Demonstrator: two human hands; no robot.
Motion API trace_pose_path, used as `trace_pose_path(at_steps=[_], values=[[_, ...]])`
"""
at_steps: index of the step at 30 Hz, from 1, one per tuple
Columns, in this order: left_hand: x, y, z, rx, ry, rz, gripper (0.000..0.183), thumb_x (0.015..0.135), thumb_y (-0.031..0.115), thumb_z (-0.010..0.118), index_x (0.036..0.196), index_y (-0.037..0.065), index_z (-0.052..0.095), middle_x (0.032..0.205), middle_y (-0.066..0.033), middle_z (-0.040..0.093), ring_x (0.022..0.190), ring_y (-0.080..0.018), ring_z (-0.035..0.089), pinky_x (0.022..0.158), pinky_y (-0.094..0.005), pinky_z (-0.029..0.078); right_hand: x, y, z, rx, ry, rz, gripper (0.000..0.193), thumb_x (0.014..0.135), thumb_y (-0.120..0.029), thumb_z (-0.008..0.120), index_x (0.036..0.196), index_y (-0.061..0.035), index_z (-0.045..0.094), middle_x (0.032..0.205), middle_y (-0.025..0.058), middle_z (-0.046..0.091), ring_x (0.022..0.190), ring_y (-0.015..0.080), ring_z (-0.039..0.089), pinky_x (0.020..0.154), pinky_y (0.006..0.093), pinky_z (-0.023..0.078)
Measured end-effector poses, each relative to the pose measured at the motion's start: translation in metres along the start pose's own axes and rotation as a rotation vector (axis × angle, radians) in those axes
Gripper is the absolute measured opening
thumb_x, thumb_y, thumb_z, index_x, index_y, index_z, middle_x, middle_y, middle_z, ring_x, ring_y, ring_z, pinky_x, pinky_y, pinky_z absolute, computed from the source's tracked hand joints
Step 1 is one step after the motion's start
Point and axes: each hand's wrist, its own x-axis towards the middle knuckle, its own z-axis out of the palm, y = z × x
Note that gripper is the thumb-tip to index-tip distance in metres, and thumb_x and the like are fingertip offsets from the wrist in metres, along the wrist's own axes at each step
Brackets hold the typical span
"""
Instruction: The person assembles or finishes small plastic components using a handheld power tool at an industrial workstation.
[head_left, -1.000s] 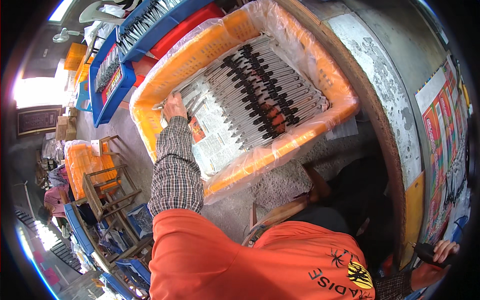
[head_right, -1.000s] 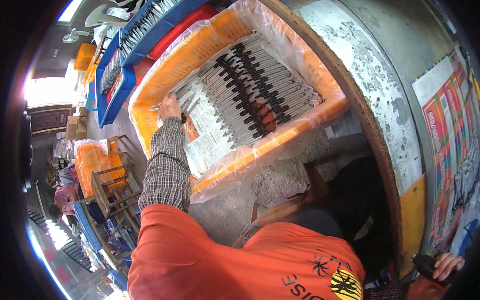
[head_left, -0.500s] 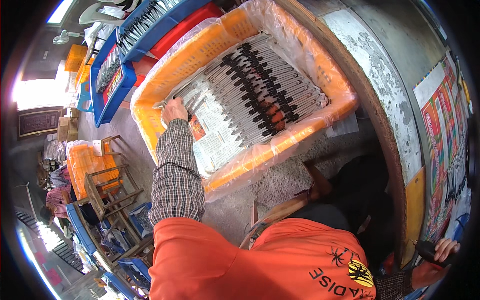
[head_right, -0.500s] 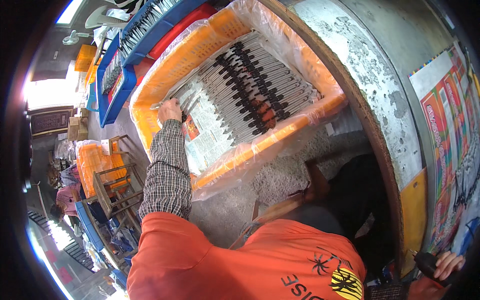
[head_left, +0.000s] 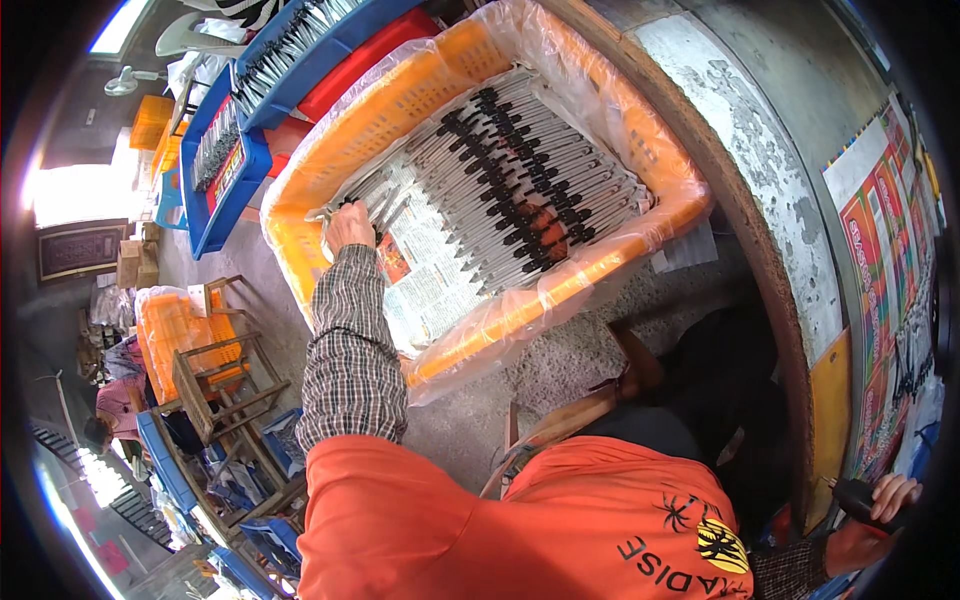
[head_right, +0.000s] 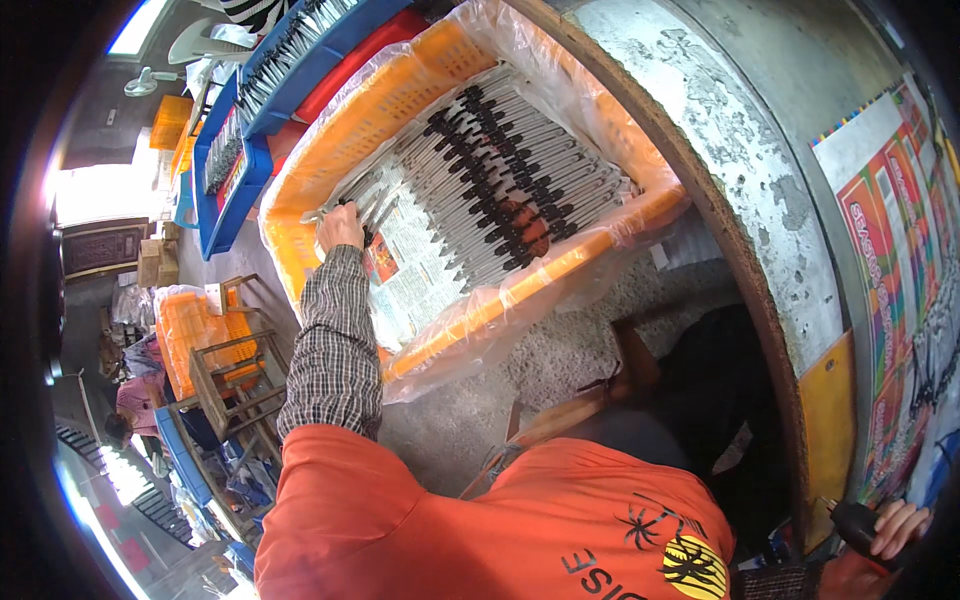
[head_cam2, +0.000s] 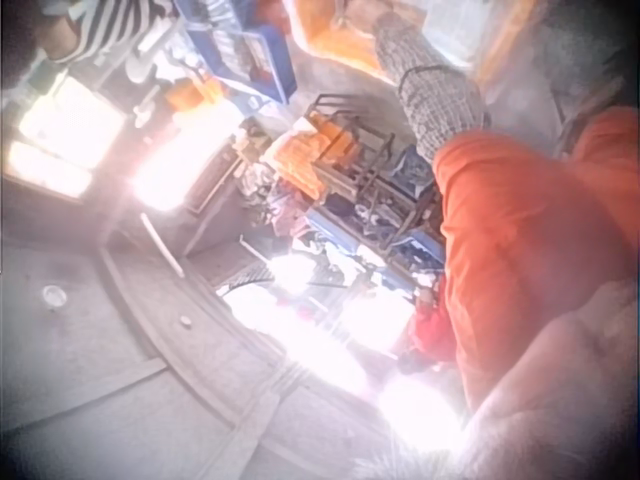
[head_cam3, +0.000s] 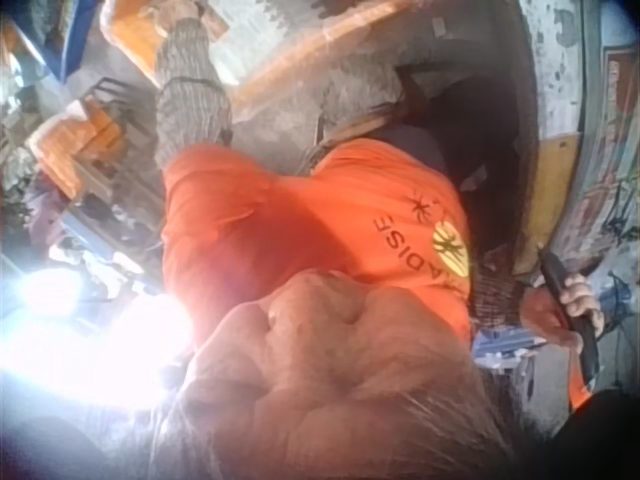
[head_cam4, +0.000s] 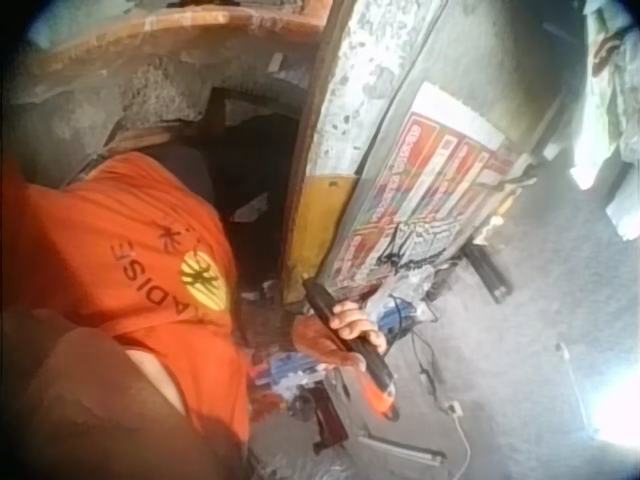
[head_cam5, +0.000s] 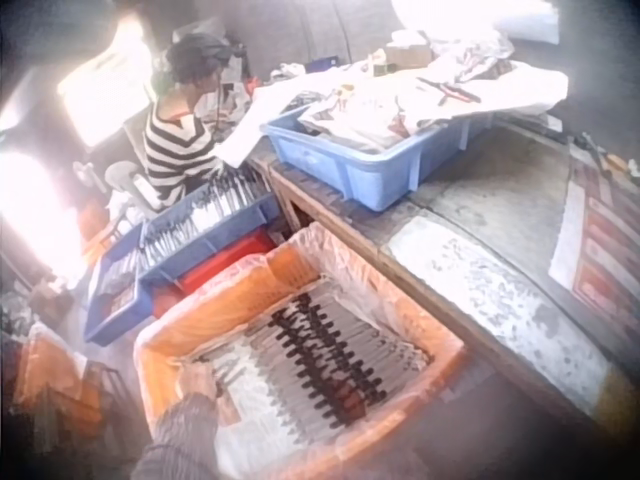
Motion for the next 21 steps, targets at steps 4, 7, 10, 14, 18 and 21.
trace_pose_path(at_steps=[4, 7, 10, 14, 18, 21], values=[[0.003, 0.001, -0.003, 0.018, 0.014, 0.013, 0.008, 0.074, 0.005, 0.052, 0.077, 0.005, 0.06, 0.079, -0.0153, 0.06, 0.077, -0.0315, 0.06, 0.063, -0.0409, 0.048, 0.0, 0.0, 0.002, -0.009, 0.017, -0.002, 0.016, 0.086, -0.016, 0.048, 0.086, -0.0023, 0.04, 0.064, 0.0011, 0.032, 0.056, 0.0095, 0.032, 0.063, 0.0237, 0.03], [0.006, -0.004, 0.006, -0.027, 0.049, -0.028, 0.007, 0.074, 0.006, 0.053, 0.077, 0.005, 0.058, 0.08, -0.0157, 0.059, 0.077, -0.0321, 0.06, 0.062, -0.0419, 0.048, 0.0, 0.0, 0.004, 0.005, 0.027, 0.013, 0.018, 0.085, -0.017, 0.049, 0.086, -0.0025, 0.039, 0.064, 0.0009, 0.032, 0.056, 0.0094, 0.032, 0.063, 0.0235, 0.03], [0.01, -0.009, 0.013, -0.047, 0.081, 0.008, 0.006, 0.074, 0.007, 0.053, 0.077, 0.005, 0.057, 0.079, -0.0164, 0.058, 0.076, -0.033, 0.059, 0.062, -0.0425, 0.047, 0.001, 0.0, 0.003, 0.007, 0.026, 0.017, 0.02, 0.085, -0.019, 0.051, 0.086, -0.0026, 0.039, 0.064, 0.0007, 0.032, 0.056, 0.0093, 0.032, 0.063, 0.0232, 0.03], [0.01, -0.008, 0.016, -0.034, 0.109, -0.004, 0.006, 0.075, 0.007, 0.051, 0.076, 0.005, 0.056, 0.079, -0.0168, 0.057, 0.075, -0.0342, 0.059, 0.062, -0.0425, 0.047, 0.001, -0.001, 0.001, -0.008, 0.037, 0.028, 0.022, 0.084, -0.02, 0.052, 0.086, -0.0029, 0.039, 0.064, 0.0006, 0.032, 0.056, 0.0091, 0.032, 0.063, 0.0231, 0.03], [0.012, -0.014, 0.02, -0.082, 0.156, 0.011, 0.006, 0.075, 0.007, 0.049, 0.076, 0.005, 0.055, 0.078, -0.0169, 0.056, 0.075, -0.0346, 0.058, 0.061, -0.0427, 0.046, 0.001, -0.002, 0.003, -0.048, 0.027, 0.017, 0.019, 0.085, -0.019, 0.05, 0.085, -0.0032, 0.039, 0.064, 0.0006, 0.032, 0.056, 0.009, 0.032, 0.062, 0.0231, 0.03], [0.011, -0.012, 0.017, -0.112, 0.179, 0.021, 0.006, 0.075, 0.007, 0.048, 0.076, 0.005, 0.054, 0.077, -0.0171, 0.054, 0.075, -0.0346, 0.057, 0.061, -0.0427, 0.045, 0.002, -0.001, 0.005, -0.061, 0.042, 0.027, 0.017, 0.087, -0.018, 0.047, 0.084, -0.0036, 0.039, 0.064, 0.0004, 0.031, 0.056, 0.0091, 0.031, 0.062, 0.0231, 0.029]])
